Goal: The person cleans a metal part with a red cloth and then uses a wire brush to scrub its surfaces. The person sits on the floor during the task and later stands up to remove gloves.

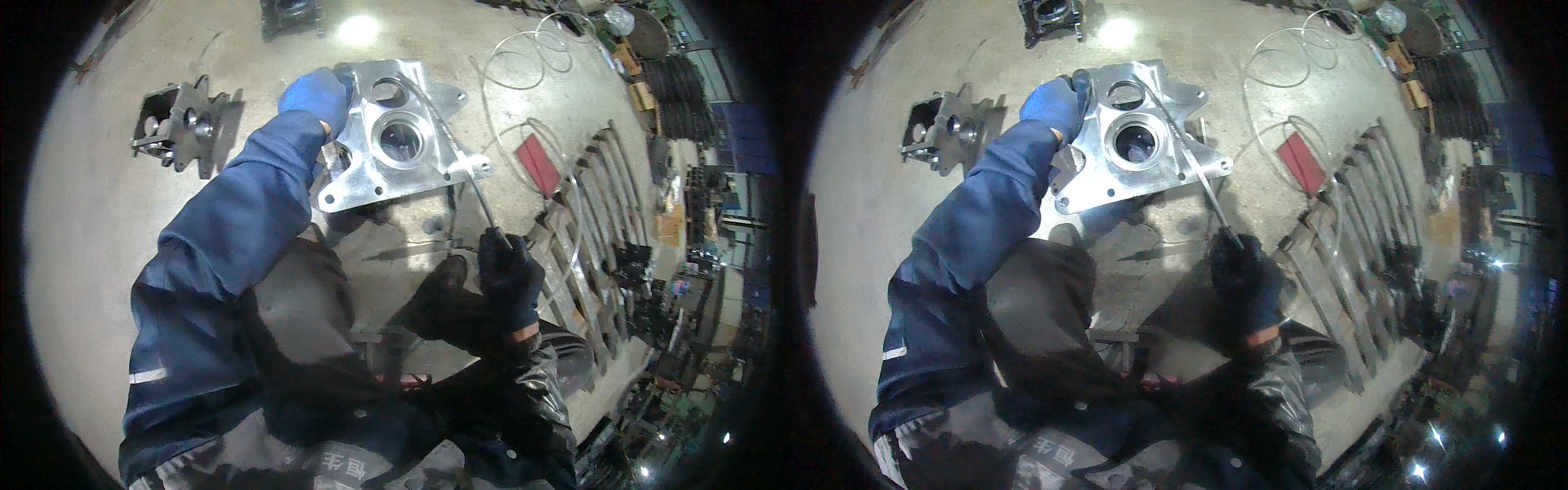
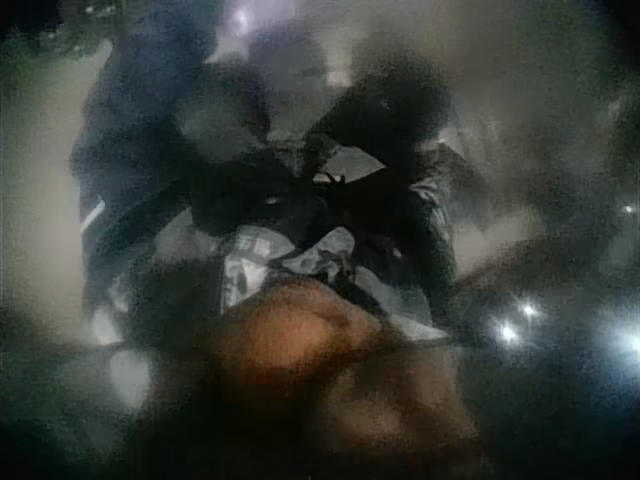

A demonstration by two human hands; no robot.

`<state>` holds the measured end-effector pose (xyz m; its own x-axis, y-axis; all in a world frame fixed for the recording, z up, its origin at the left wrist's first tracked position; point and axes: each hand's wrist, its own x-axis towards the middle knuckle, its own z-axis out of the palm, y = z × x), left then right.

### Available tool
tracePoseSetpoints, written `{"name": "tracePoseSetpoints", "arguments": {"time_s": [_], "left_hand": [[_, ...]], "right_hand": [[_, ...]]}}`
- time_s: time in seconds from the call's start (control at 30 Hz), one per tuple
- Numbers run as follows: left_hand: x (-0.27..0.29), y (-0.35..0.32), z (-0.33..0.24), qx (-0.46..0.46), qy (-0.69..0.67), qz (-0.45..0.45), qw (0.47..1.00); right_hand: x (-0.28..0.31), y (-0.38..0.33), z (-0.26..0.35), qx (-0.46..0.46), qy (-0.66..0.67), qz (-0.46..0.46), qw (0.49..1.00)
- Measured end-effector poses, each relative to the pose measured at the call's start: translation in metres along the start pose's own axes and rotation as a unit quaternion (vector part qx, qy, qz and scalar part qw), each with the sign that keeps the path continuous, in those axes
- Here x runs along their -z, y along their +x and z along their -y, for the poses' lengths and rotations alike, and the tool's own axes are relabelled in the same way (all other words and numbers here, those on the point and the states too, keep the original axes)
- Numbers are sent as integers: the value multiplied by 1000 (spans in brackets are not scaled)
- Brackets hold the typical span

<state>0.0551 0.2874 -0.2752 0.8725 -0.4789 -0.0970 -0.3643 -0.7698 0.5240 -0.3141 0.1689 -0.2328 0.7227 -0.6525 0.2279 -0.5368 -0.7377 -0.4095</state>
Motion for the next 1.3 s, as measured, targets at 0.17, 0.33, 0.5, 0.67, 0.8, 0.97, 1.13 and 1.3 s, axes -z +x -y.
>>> {"name": "tracePoseSetpoints", "arguments": {"time_s": [0.17, 0.33, 0.5, 0.67, 0.8, 0.97, 1.13, 1.3], "left_hand": [[11, -6, 46, -11, -24, 1, 1000], [14, -12, 86, -33, -55, 0, 998], [11, -10, 115, -31, -79, 17, 996], [9, -8, 127, -43, -99, -1, 994], [12, -7, 127, -25, -121, 8, 992], [17, -2, 108, -21, -70, 39, 997], [6, 13, 76, -71, -57, 5, 996], [-13, 36, 75, -87, -7, 26, 996]], "right_hand": [[-15, -23, 34, 46, -134, 3, 990], [-12, -23, 72, 52, -175, 9, 983], [-5, -13, 100, 109, -271, 19, 956], [4, -11, 111, 141, -277, 12, 950], [13, -1, 107, 142, -285, 16, 948], [32, 30, 94, 139, -273, 47, 951], [71, 95, 67, 94, -225, 107, 964], [88, 143, 51, 81, -296, 174, 936]]}}
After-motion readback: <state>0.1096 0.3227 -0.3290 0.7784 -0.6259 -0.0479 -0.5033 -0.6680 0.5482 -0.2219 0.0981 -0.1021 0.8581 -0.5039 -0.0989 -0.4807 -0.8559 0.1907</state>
